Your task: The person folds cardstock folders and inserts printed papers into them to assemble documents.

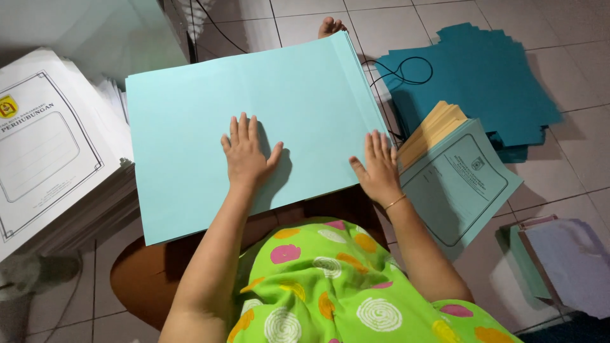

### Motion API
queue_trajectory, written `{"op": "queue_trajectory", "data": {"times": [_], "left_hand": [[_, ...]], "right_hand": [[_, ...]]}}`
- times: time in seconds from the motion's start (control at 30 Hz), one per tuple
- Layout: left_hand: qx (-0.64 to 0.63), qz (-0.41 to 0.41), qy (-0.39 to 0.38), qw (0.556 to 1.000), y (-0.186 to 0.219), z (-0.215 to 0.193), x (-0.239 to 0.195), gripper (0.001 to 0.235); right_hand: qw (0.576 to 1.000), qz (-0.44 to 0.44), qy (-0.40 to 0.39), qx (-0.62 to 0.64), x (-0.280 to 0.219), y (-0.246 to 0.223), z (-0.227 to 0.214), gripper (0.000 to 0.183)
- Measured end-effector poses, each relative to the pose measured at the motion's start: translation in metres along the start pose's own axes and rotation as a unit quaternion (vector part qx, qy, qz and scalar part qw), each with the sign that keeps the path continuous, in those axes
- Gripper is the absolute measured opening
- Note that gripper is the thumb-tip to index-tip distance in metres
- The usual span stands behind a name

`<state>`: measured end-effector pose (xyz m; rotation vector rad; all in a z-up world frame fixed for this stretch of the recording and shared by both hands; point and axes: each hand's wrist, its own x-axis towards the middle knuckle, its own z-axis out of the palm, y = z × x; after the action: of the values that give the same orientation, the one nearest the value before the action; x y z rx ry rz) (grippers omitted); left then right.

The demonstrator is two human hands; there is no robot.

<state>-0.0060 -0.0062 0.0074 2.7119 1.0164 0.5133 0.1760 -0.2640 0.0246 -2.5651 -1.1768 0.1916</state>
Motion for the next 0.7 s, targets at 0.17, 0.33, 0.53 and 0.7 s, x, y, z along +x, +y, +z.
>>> {"op": "queue_trajectory", "data": {"times": [0.17, 0.33, 0.53, 0.7], "left_hand": [[0.035, 0.188, -0.011, 0.981, 0.009, -0.011, -0.003, 0.088], [0.023, 0.394, -0.127, 0.91, 0.012, -0.034, -0.007, 0.096], [0.011, 0.434, -0.232, 0.87, -0.015, -0.033, 0.077, 0.099], [0.111, 0.19, -0.093, 0.971, -0.071, 0.036, 0.201, 0.101]], "right_hand": [[1.0, 0.002, 0.004, 0.001, 0.062, 0.004, -0.012, 0.09], [0.999, -0.001, -0.002, -0.035, 0.079, -0.003, -0.013, 0.09], [0.998, 0.011, -0.016, -0.061, 0.08, -0.007, -0.019, 0.093], [0.998, 0.027, -0.02, -0.047, 0.076, -0.013, -0.023, 0.091]]}}
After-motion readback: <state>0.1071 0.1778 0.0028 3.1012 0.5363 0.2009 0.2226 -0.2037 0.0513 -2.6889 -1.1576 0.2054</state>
